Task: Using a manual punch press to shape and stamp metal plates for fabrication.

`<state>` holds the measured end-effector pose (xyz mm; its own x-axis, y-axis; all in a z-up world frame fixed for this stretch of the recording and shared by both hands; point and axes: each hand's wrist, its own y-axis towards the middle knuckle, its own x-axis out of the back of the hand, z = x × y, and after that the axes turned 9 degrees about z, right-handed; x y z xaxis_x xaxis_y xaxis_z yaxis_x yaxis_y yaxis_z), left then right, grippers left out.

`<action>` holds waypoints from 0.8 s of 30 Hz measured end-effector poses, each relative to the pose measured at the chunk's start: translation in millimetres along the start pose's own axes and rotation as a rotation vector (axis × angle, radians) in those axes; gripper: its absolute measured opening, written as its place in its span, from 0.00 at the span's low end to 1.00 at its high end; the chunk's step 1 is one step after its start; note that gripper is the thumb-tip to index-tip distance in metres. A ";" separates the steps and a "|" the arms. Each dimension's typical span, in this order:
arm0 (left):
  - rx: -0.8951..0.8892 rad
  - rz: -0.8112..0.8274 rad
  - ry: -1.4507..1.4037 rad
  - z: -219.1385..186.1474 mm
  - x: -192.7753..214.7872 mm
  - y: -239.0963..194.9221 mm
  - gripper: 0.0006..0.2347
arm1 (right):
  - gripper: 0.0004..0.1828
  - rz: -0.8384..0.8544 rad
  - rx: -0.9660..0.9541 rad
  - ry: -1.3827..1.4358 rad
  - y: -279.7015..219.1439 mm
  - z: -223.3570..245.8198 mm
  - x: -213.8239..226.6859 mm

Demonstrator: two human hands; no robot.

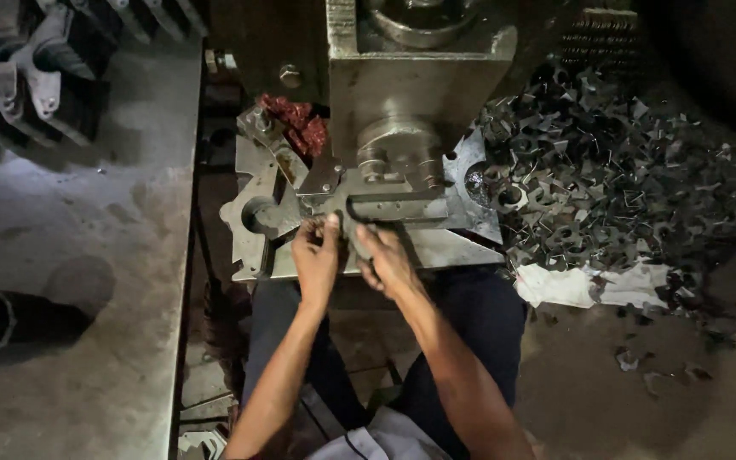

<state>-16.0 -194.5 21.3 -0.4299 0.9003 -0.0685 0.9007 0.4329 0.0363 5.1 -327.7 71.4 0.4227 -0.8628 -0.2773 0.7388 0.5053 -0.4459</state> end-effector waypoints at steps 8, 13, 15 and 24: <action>-0.061 -0.002 0.053 -9.6 2.4 -14.3 0.09 | 0.17 0.007 0.027 0.060 16.5 -6.6 4.8; -0.166 -0.022 0.075 -1.7 -0.2 -15.2 0.08 | 0.19 0.089 0.080 0.044 22.4 -6.8 8.9; -0.202 -0.020 0.106 -1.6 2.5 -22.1 0.07 | 0.20 0.088 0.065 0.057 17.7 -8.5 3.7; -0.241 0.025 0.037 6.5 -5.0 -23.5 0.04 | 0.17 0.095 0.061 0.107 18.1 -1.8 7.1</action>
<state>-34.6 -209.5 14.4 -0.4138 0.9099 -0.0282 0.8722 0.4051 0.2742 20.5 -324.6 59.8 0.4364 -0.8030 -0.4059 0.7300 0.5797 -0.3620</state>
